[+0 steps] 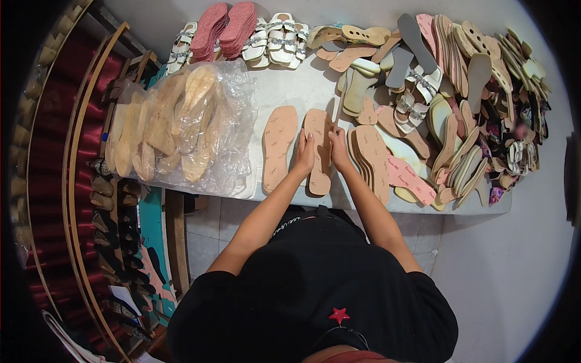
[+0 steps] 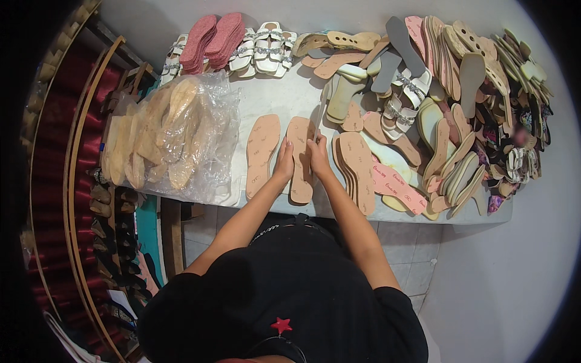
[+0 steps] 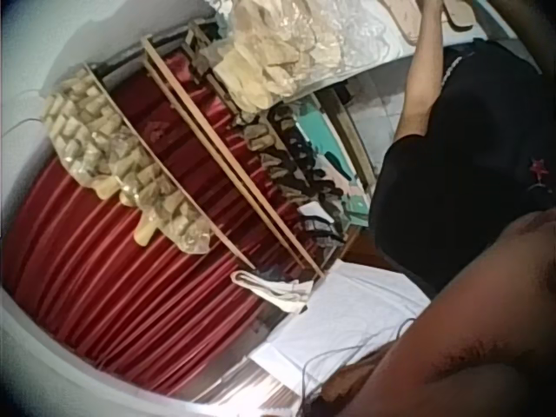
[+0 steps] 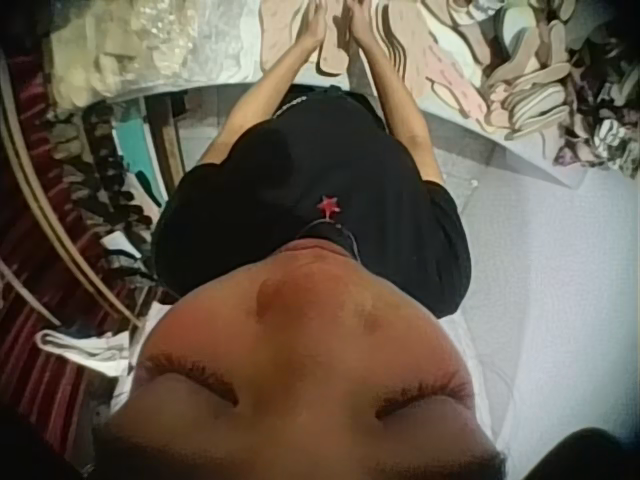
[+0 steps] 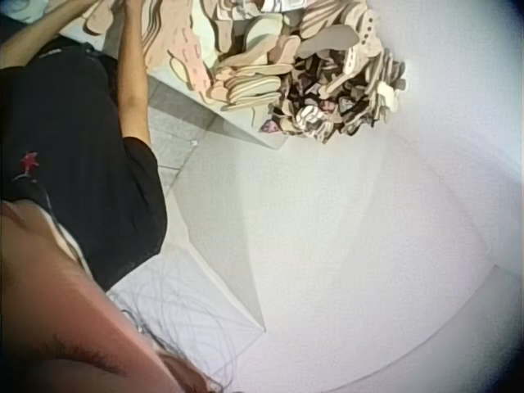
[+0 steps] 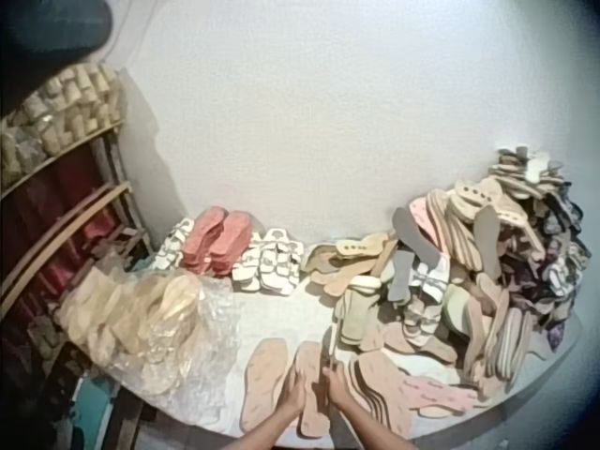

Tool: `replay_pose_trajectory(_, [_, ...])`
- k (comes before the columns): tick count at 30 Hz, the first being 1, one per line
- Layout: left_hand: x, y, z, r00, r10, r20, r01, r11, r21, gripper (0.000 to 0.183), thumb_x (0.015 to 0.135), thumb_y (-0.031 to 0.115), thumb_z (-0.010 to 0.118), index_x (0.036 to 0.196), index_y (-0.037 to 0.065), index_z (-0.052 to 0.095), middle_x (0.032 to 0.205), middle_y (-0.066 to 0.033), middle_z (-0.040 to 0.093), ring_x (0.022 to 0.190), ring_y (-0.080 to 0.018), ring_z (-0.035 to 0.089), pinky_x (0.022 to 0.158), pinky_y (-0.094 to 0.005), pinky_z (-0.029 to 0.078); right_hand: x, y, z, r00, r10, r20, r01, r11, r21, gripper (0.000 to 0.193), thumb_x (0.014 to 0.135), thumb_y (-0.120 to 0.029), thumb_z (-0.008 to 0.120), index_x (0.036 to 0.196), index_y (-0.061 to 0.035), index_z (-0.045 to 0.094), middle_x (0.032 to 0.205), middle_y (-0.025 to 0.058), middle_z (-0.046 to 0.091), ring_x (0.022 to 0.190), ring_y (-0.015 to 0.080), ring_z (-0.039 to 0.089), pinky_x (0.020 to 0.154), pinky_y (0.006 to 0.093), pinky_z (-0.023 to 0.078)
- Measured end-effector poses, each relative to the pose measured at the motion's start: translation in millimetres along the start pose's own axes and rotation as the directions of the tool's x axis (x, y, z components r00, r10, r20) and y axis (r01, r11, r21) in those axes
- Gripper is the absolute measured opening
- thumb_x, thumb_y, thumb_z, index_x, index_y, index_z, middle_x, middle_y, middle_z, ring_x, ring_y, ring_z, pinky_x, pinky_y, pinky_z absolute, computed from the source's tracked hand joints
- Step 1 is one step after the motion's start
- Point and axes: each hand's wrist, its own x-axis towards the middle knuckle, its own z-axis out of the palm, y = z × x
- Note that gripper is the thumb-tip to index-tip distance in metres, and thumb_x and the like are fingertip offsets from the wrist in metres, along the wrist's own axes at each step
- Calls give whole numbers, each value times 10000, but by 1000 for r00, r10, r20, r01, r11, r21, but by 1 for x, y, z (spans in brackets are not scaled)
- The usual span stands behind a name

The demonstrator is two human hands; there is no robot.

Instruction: Sorting and matching various shoe components including soles and straps in a workshop.

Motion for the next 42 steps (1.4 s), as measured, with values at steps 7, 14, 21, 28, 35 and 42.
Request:
replay_pose_trajectory(7, [2,4,-2,1000,-30,-2,30,999,24,688,885,455,327,1319,-60,186,1355,-237,237,1275,-304,216,1039,-341,167,6,10,-5,1000,9,-3,-9,999,52,292,854,-250,444,1035,-26,393,974,81,452,941,133,433,857,275,341])
replay_pose_trajectory(14, [-9,-5,-19,991,134,-27,-135,990,-32,638,886,398,391,1291,-73,244,1322,-256,292,1247,-310,281,1017,-336,225,-34,-53,27,952,-300,-56,126,555,-822,612,709,-375,620,1066,77,413,1014,251,455,1040,371,392,883,419,322])
replay_pose_trajectory(21, [-25,77,-59,990,-7,139,59,925,-376,372,880,221,500,1146,-33,440,1024,-102,558,874,-132,545,735,-244,448,-60,-56,38,977,-139,162,204,833,-515,500,750,-253,589,1071,92,422,1021,219,464,924,312,500,804,349,408])
replay_pose_trajectory(28, [-30,62,-72,999,49,11,-45,971,-234,428,790,49,585,1181,11,415,894,-63,541,814,-135,557,703,-213,455,-64,-55,42,910,145,389,-58,972,-227,274,854,-165,466,1027,46,496,753,73,568,670,154,569,635,273,457])
replay_pose_trajectory(35, [-31,69,-83,999,15,38,-8,983,-183,455,771,-82,510,1198,29,397,1023,-137,540,902,-157,559,755,-240,468,-58,-34,46,973,15,230,65,939,-336,300,774,-149,576,993,43,508,771,129,591,664,188,581,626,296,464])
replay_pose_trajectory(42, [-36,49,-59,986,-68,154,85,990,-109,493,786,-43,512,1241,18,329,1076,-177,536,925,-200,568,768,-267,467,-56,-28,10,999,6,43,11,918,-397,348,700,-86,642,1003,19,507,786,133,593,716,191,586,637,292,464])
